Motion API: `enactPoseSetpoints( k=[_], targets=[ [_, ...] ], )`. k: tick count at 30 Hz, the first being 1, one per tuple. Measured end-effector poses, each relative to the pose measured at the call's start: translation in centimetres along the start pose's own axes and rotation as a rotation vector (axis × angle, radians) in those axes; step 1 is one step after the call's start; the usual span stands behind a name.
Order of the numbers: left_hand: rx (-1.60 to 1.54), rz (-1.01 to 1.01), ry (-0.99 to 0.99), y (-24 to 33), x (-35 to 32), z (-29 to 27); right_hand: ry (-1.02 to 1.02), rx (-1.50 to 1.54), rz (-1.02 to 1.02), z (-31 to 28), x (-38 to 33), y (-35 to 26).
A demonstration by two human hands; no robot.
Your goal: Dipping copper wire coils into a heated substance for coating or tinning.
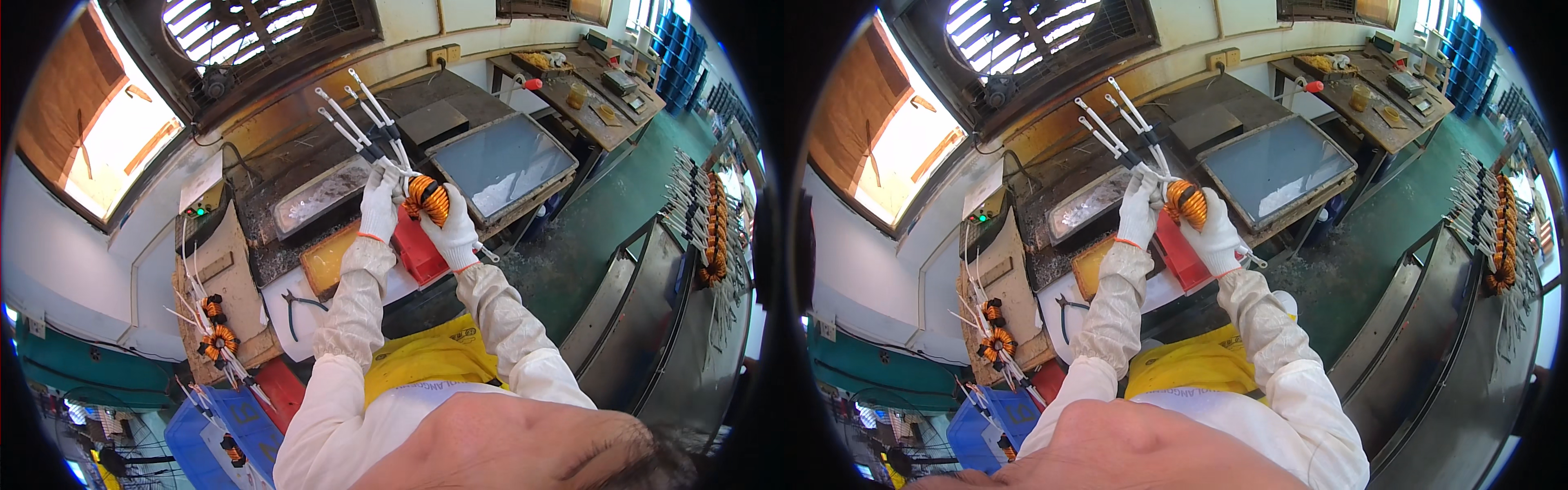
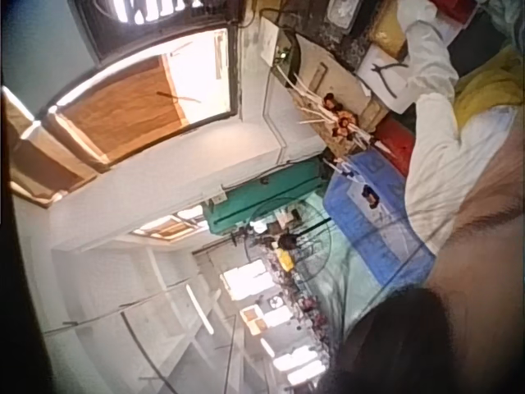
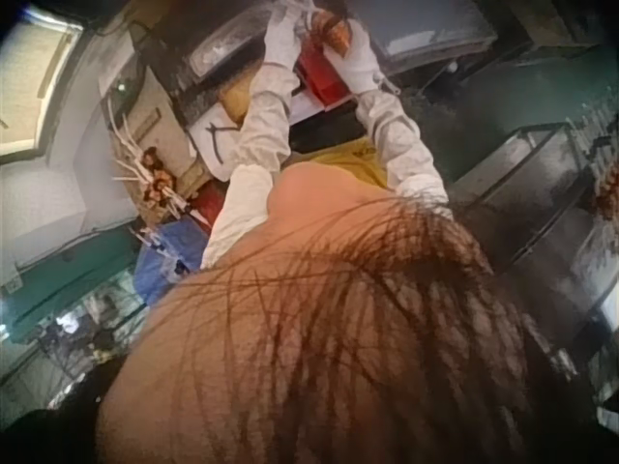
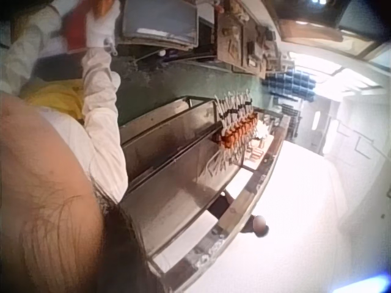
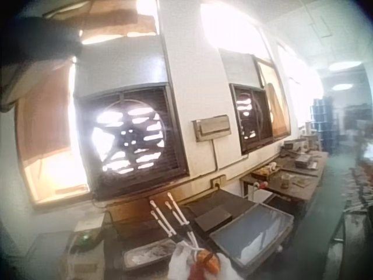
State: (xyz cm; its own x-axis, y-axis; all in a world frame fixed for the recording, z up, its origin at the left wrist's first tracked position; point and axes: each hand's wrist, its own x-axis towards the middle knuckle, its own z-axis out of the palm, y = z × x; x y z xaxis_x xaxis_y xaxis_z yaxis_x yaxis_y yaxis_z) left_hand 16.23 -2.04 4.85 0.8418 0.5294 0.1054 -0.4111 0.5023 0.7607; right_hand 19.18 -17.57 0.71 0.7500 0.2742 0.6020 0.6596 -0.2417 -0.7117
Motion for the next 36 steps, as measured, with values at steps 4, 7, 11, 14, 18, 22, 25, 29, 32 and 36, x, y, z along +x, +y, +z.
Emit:
enactPoseSetpoints(
  k=[4, 7, 11, 14, 18, 22, 25, 29, 32, 36],
  targets=[
    [0.098, 0.052, 0.008, -0.2, 0.1, 0.4, 0.009, 0.006, 0.0, 0.0, 0.0, 0.3],
    [0.411, 0.194, 0.098, -1.6, -0.4, 0.3, -0.007, 0.043, 0.005, -0.2, 0.1, 0.2],
    [0.596, 0.205, 0.241, -4.4, -1.4, -1.0, -0.055, 0.057, 0.037, -0.3, 1.1, -0.2],
    [0.664, 0.296, 0.26, -4.6, -2.3, 0.5, -0.099, 0.046, 0.055, -0.7, 1.0, -0.3],
    [0.491, 0.136, 0.357, -5.4, -3.9, 1.1, -0.184, 0.035, 0.074, -2.0, 1.0, -0.2],
    [0.368, 0.071, 0.013, -6.2, -4.6, -1.6, -0.293, 0.068, 0.128, -3.1, 1.1, -0.8],
    [0.554, -0.001, 0.139, -6.3, -2.8, -1.7, -0.383, 0.086, 0.192, -3.7, 1.3, -1.2],
    [0.999, -0.046, 0.39, -7.2, -1.6, -0.8, -0.387, 0.176, 0.215, -4.2, 1.3, -1.0],
    [1.143, -0.119, 0.437, -6.8, -1.7, 0.4, -0.33, 0.125, 0.139, -5.9, 1.0, 0.6],
    [1.108, -0.11, 0.447, -6.2, -2.2, 1.2, -0.237, 0.193, 0.333, -11.0, -2.4, 3.3]
  ],
)
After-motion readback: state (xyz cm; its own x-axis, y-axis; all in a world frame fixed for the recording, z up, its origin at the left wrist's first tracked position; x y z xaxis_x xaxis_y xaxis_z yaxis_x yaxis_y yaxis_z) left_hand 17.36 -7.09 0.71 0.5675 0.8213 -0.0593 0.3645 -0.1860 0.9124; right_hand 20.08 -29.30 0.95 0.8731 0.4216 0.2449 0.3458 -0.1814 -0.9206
